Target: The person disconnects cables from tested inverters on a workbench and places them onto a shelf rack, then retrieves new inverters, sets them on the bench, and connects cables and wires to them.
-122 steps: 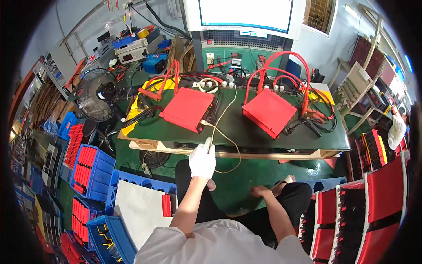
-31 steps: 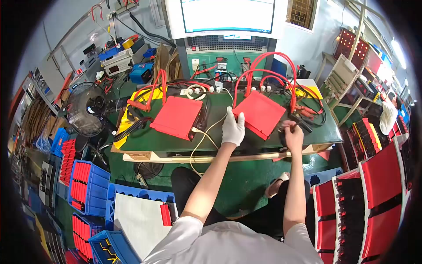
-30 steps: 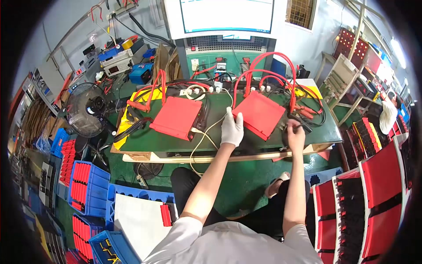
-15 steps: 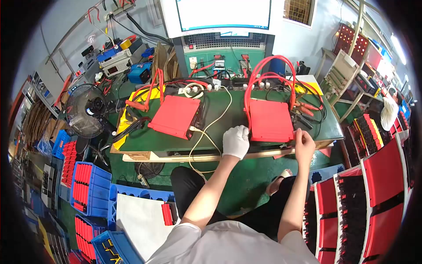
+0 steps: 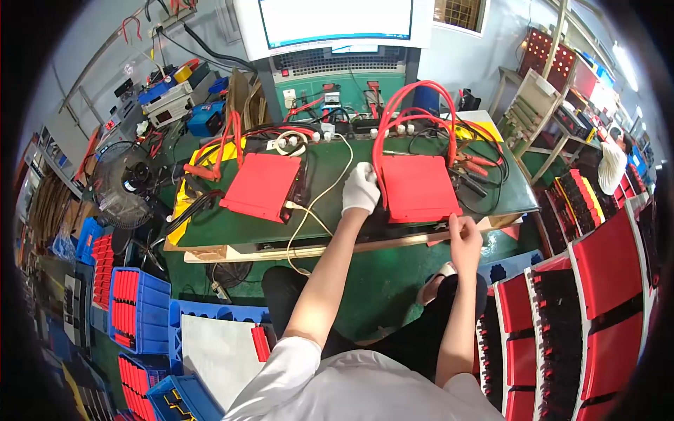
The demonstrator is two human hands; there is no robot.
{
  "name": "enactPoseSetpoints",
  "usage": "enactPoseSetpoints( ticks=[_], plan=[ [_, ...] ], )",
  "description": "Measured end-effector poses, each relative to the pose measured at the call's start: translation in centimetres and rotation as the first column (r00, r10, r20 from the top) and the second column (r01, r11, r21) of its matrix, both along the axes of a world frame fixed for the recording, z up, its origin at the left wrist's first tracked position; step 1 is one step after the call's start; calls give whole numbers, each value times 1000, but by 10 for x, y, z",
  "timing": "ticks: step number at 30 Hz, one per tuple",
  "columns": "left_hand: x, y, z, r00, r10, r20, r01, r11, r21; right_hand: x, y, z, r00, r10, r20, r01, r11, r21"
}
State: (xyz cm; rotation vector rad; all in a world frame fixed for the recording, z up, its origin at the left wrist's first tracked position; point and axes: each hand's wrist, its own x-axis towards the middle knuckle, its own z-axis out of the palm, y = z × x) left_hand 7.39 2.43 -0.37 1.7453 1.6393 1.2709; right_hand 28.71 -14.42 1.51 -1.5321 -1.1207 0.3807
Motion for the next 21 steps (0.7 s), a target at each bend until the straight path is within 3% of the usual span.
enactPoseSetpoints(
  ticks=[1,2,5,8,9,12,13,16,17,18,20,21],
  plan=[
    [0,1,0,1000,-13,-28,14,1000,26,-5,-1,0,1000,10,-9,-10,999,42],
    [0,2,1,999,-24,-39,25,999,36,-2,-4,1,999,36,21,-34,997,-71],
    [1,-1,3,998,-37,-43,40,997,66,-5,-3,-9,979,142,-143,-162,977,-139],
    [-3,12,-19,960,0,-281,39,990,133,-15,-3,-7,922,223,-316,-286,944,-167],
    [-2,10,-18,960,12,-280,30,989,143,-19,-2,-7,906,251,-341,-318,935,-155],
    [4,7,-15,995,99,22,-100,932,348,-28,-1,-4,859,323,-398,-403,905,-135],
    [1,0,3,995,-28,91,-11,916,401,-32,-1,-1,847,340,-408,-426,894,-139],
    [-3,-8,24,979,-202,-22,202,965,167,-39,2,-1,822,378,-425,-478,864,-156],
    [1,-8,17,979,-189,80,152,929,336,-42,3,0,823,384,-418,-486,857,-169],
    [1,-5,14,983,-162,86,118,917,382,-45,4,1,823,392,-411,-495,850,-180],
    [-7,3,9,973,-230,9,213,915,344,-50,6,-1,808,410,-423,-510,846,-157],
    [-5,3,6,973,-211,91,156,897,413,-52,6,-1,808,408,-426,-511,845,-159]
  ],
)
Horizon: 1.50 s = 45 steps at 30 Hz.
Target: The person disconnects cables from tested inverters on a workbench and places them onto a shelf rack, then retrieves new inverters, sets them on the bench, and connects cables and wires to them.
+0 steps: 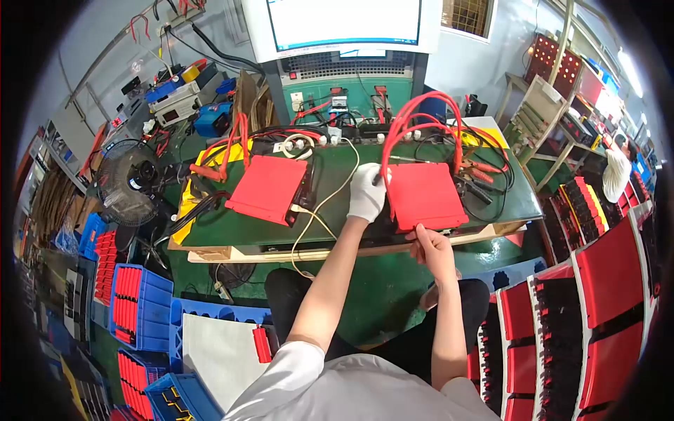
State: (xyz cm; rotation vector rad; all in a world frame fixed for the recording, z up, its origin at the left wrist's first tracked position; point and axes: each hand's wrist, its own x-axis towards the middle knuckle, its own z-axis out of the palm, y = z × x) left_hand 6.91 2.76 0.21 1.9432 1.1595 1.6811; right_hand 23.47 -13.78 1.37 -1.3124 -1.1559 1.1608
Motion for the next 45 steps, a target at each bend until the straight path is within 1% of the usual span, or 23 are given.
enactPoseSetpoints(
  ticks=[2,6,9,10,13,15,19,20,21,23,25,27,29,30,31,33,35,37,39,40,41,43,45],
  plan=[
    [7,-2,-8,970,-62,237,56,998,32,-3,0,0,1000,4,5,-4,1000,-2],
    [1,-3,-8,981,166,96,-158,984,-84,-7,2,3,1000,4,-30,-5,999,-38],
    [1,-3,-19,935,355,-11,-355,934,42,-13,3,3,997,-29,-65,25,998,-57],
    [1,-16,-14,972,209,106,-213,977,26,-14,5,3,997,-44,-70,41,998,-53],
    [-4,-66,8,971,-218,98,210,974,86,-17,7,6,991,-83,-102,74,994,-81],
    [0,-82,5,969,-240,-53,246,958,148,-20,12,-3,967,-119,-224,104,991,-79],
    [6,-86,13,996,-86,-27,90,943,320,-22,16,-7,964,-140,-226,131,990,-54],
    [3,-89,14,974,-222,52,223,975,-17,-21,17,-8,961,-151,-232,143,988,-50],
    [5,-85,19,967,-191,171,173,978,114,-20,15,-5,964,-149,-220,140,989,-54],
    [0,-81,29,974,-68,216,107,979,-175,-18,11,3,967,-156,-200,146,987,-61],
    [-4,-64,37,979,41,199,-1,981,-196,-7,4,-1,961,-184,-206,183,983,-23],
    [-5,-30,21,910,409,70,-414,906,91,1,-6,-3,957,-235,-172,234,972,-24],
    [-3,-17,-6,817,567,106,-576,811,100,8,-19,2,947,-307,-96,303,951,-55],
    [-7,-14,-10,816,577,-9,-576,815,69,16,-25,3,961,-274,-37,269,957,-110],
    [-5,-16,-10,908,398,131,-369,907,-202,16,-28,10,967,-255,-11,250,954,-165],
    [-9,-17,-16,988,74,133,-36,962,-269,14,-37,23,970,-240,36,240,929,-281],
    [-13,-21,-23,898,70,-434,39,971,237,18,-38,8,982,-161,-98,128,951,-282],
    [-10,-34,1,946,-140,-292,97,983,-157,16,-35,7,978,-108,-179,61,966,-253],
    [-6,-37,5,966,-223,128,257,869,-424,11,-28,0,962,-194,-192,130,945,-300],
    [-9,-38,12,961,-277,-13,253,893,-372,1,-32,8,943,-267,-200,219,947,-234],
    [-7,-44,16,961,-275,23,249,827,-504,2,-36,7,949,-235,-209,202,965,-164],
    [-1,-59,28,960,-242,-139,142,852,-505,6,-38,-1,944,-319,-90,292,928,-230],
    [-5,-54,23,937,-346,-44,245,743,-623,10,-40,-5,913,-409,-6,398,892,-214]
  ],
)
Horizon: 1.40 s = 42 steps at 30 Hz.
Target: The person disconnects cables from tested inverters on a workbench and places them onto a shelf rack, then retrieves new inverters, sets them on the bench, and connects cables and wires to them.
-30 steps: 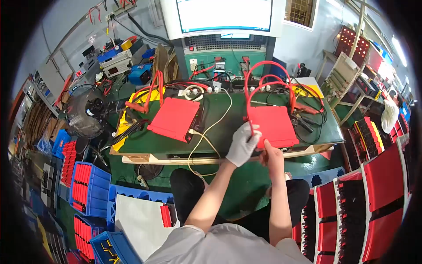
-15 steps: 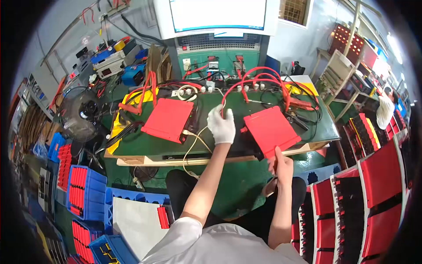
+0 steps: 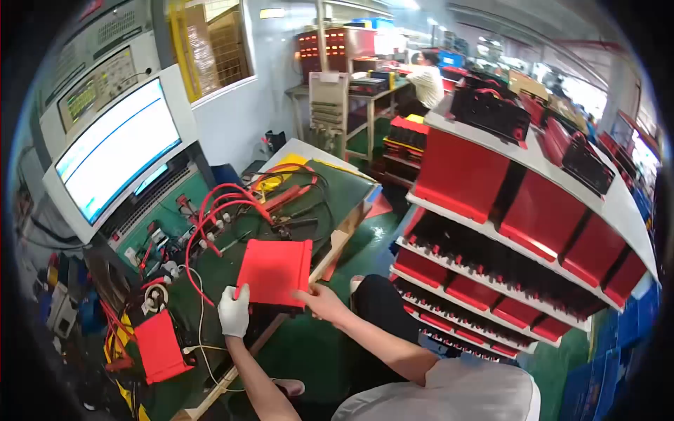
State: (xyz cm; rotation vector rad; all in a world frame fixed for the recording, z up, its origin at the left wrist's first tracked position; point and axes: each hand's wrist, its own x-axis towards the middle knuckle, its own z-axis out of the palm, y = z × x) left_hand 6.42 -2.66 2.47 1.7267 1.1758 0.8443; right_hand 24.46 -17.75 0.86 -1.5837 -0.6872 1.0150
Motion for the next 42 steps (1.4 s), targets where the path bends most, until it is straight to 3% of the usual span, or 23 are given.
enactPoseSetpoints(
  ticks=[3,5,6,7,10,14,16,17,19,21,22,24,25,26,27,28,29,30,32,35,38,40,42],
  plan=[
    [-2,7,-21,996,-73,-46,82,970,227,12,-8,14,995,-36,-94,40,999,32],
    [-10,15,-32,984,-127,-125,165,910,379,19,-9,15,959,-136,247,111,987,114],
    [-10,15,-33,984,-146,-105,172,929,328,24,-10,19,892,-191,410,136,978,159],
    [-8,14,-33,983,-162,-80,178,944,277,12,-32,69,898,-220,382,136,962,236],
    [-5,8,-17,990,-139,37,136,987,86,13,-47,104,768,-184,614,33,968,249],
    [-3,8,-14,995,-101,-17,102,991,86,25,-83,154,447,-252,858,-63,948,311],
    [-3,8,-18,995,-102,-2,102,991,92,32,-118,193,429,-279,860,-69,938,338],
    [-4,12,-21,995,-102,6,101,990,98,40,-136,210,344,-313,885,-80,930,359],
    [-4,14,-25,994,-110,30,106,989,99,44,-184,251,357,-360,862,25,926,377],
    [-3,12,-21,994,-107,-4,107,988,111,44,-227,281,186,-552,813,91,833,545],
    [-3,9,-18,994,-107,-21,109,987,117,35,-257,302,244,-539,806,187,842,506],
    [1,3,-12,997,-77,-27,80,990,113,38,-290,311,200,-786,585,168,615,770],
    [0,4,-15,996,-85,-8,85,989,122,35,-309,319,90,-870,485,192,493,848],
    [0,6,-19,996,-91,11,88,987,131,39,-340,330,-98,-823,559,243,525,815],
    [-1,9,-22,996,-90,-10,90,985,150,37,-353,339,-200,-845,496,252,445,859],
    [1,9,-22,996,-91,-4,91,985,146,33,-369,351,-260,-839,477,388,362,848],
    [1,8,-22,996,-92,1,91,986,142,53,-397,360,-359,-807,469,252,400,881],
    [1,8,-20,996,-92,7,91,986,137,56,-413,372,-569,-643,512,337,385,859],
    [1,7,-18,996,-86,-21,88,989,120,73,-440,395,-769,-347,537,415,369,832],
    [1,7,-18,996,-90,-12,91,984,154,97,-443,426,-808,-43,588,558,265,786],
    [0,6,-17,995,-96,-13,97,981,170,153,-450,441,-717,186,671,697,215,685],
    [0,4,-15,995,-95,-43,101,976,191,225,-479,438,-756,228,613,651,353,672],
    [-1,5,-14,994,-91,-59,101,973,207,267,-485,428,-690,286,665,722,328,609]
  ],
)
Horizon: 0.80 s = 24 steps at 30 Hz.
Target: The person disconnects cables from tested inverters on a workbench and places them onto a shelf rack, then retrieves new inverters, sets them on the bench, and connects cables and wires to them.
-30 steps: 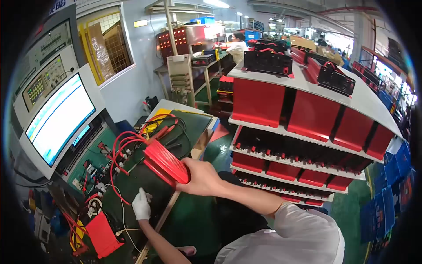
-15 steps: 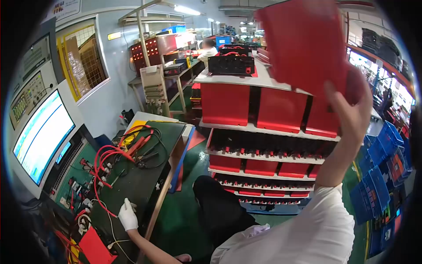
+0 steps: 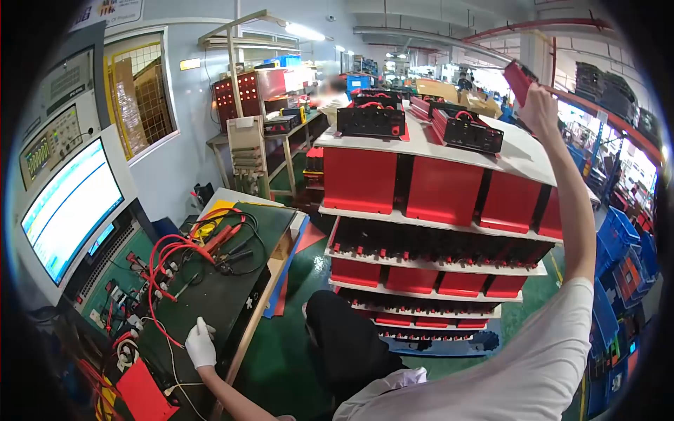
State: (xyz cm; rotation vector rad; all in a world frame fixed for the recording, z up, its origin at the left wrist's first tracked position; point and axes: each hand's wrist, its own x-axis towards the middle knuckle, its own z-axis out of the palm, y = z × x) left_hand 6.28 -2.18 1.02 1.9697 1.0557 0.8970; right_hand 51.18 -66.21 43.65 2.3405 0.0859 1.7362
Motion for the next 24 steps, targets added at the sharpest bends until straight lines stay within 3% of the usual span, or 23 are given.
enactPoseSetpoints(
  ticks=[3,6,8,9,12,13,14,16,17,20,24],
  plan=[
    [0,1,-2,1000,0,5,0,1000,-10,29,8,-25,978,-56,-202,49,998,-38],
    [1,3,-5,1000,0,20,0,1000,-1,51,15,-46,910,-210,-358,133,965,-228],
    [0,3,-4,1000,1,-14,0,1000,31,111,-5,-63,844,-322,-429,143,906,-398],
    [0,3,-4,999,0,-32,2,999,47,113,0,-60,854,-284,-436,157,940,-304],
    [0,6,-8,1000,17,-19,-17,1000,7,43,19,-40,786,-229,-574,50,949,-310],
    [0,7,-10,1000,19,-10,-19,1000,4,43,15,-42,870,-86,-486,7,987,-161],
    [-1,8,-14,1000,17,-6,-17,1000,11,22,18,-25,805,-76,-589,22,995,-97],
    [0,10,-15,1000,12,4,-12,1000,23,-15,21,-5,792,-28,-610,59,998,32],
    [1,6,-13,1000,19,12,-19,999,34,-12,4,-7,827,-25,-561,23,1000,-10],
    [1,4,-11,999,37,-32,-34,995,90,-7,-15,-4,457,146,-878,183,950,253],
    [0,12,-20,999,20,-44,-14,992,124,19,-19,-20,621,203,-757,110,934,340]
  ],
)
